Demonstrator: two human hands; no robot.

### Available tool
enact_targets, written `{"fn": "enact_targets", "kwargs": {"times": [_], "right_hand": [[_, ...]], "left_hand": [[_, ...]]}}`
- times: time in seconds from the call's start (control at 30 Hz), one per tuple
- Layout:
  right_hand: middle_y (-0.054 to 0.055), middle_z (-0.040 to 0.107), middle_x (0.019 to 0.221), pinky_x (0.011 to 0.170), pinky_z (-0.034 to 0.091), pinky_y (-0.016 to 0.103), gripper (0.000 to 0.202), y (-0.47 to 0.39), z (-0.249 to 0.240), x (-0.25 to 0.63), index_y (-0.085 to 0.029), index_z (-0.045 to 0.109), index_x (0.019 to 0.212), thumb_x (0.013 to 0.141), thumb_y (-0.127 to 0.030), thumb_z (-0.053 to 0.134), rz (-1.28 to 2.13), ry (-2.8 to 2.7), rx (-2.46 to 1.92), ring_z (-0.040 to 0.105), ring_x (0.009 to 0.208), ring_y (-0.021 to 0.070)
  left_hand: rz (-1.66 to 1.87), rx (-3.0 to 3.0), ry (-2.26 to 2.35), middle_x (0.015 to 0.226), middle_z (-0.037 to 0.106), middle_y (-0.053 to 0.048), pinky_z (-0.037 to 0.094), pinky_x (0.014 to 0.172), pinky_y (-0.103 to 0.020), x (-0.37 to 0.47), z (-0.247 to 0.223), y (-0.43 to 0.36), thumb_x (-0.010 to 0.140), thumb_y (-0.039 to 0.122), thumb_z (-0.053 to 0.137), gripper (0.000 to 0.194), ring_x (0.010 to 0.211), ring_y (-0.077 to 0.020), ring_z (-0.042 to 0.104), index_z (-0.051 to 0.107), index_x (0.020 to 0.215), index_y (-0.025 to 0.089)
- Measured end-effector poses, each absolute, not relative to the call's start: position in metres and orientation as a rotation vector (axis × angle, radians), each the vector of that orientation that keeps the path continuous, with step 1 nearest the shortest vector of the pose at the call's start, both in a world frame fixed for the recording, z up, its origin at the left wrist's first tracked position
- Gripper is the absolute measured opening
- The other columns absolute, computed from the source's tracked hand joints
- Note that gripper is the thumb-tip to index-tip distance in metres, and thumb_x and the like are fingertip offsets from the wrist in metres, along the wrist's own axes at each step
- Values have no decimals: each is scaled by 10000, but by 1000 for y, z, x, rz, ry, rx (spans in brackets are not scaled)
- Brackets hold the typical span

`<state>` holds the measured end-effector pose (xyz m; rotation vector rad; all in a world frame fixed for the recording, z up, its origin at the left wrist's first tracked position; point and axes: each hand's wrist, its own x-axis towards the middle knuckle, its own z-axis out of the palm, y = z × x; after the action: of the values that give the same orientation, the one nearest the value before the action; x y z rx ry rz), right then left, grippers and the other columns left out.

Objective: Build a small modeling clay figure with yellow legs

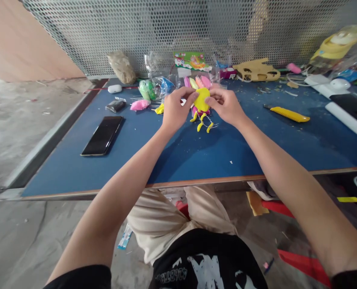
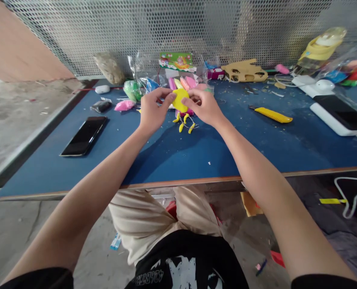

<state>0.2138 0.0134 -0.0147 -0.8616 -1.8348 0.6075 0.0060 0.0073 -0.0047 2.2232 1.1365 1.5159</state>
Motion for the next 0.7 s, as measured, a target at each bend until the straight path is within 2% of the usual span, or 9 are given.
{"fn": "enact_targets", "kwargs": {"times": [0.1, 0.17, 0.27, 0.37, 0.5, 0.7], "right_hand": [[45, 751, 852, 676, 543, 314, 570, 17, -17, 216, -197, 766, 914, 796, -750, 695, 589, -1833, -877, 677, 743, 180], [36, 744, 810, 647, 520, 310, 555, 18, -16, 218, -198, 770, 891, 788, -740, 714, 548, -1827, -895, 646, 698, 168], [24, 732, 774, 648, 497, 310, 525, 15, -12, 223, -199, 781, 887, 796, -714, 730, 482, -1863, -909, 618, 678, 160], [10, 722, 755, 662, 486, 310, 494, 14, -8, 228, -208, 789, 874, 805, -694, 737, 438, -1901, -919, 610, 682, 156], [10, 722, 747, 682, 493, 318, 495, 16, -6, 232, -208, 787, 820, 782, -701, 754, 417, -1885, -951, 611, 678, 157], [62, 780, 993, 796, 553, 358, 548, 19, -8, 226, -207, 794, 1025, 794, -702, 740, 677, -1847, -825, 706, 869, 217]], "left_hand": [[1511, 2161, 1113, 980, 771, -59, 538, 788, -278, 4, -4, 7, 997, 395, 615, 237, 881, -160, 696, 733, 1041, 195], [1474, 2117, 1038, 1032, 764, -74, 554, 775, -272, 4, -6, 8, 987, 443, 626, 295, 933, -173, 712, 707, 1117, 191], [1355, 2098, 863, 1094, 753, -85, 581, 814, -305, 5, -10, 10, 894, 461, 749, 445, 1010, -209, 723, 662, 1242, 196], [1264, 2072, 779, 1013, 757, -67, 593, 829, -342, 5, -16, 13, 810, 402, 839, 561, 970, -227, 735, 643, 1293, 194], [1250, 1996, 862, 825, 748, -30, 600, 752, -346, 2, -19, 19, 788, 303, 848, 501, 803, -208, 734, 674, 1240, 177], [1310, 1829, 791, 1007, 776, -78, 635, 823, -368, 2, -21, 19, 781, 275, 829, 330, 900, -212, 753, 695, 1060, 158]]}}
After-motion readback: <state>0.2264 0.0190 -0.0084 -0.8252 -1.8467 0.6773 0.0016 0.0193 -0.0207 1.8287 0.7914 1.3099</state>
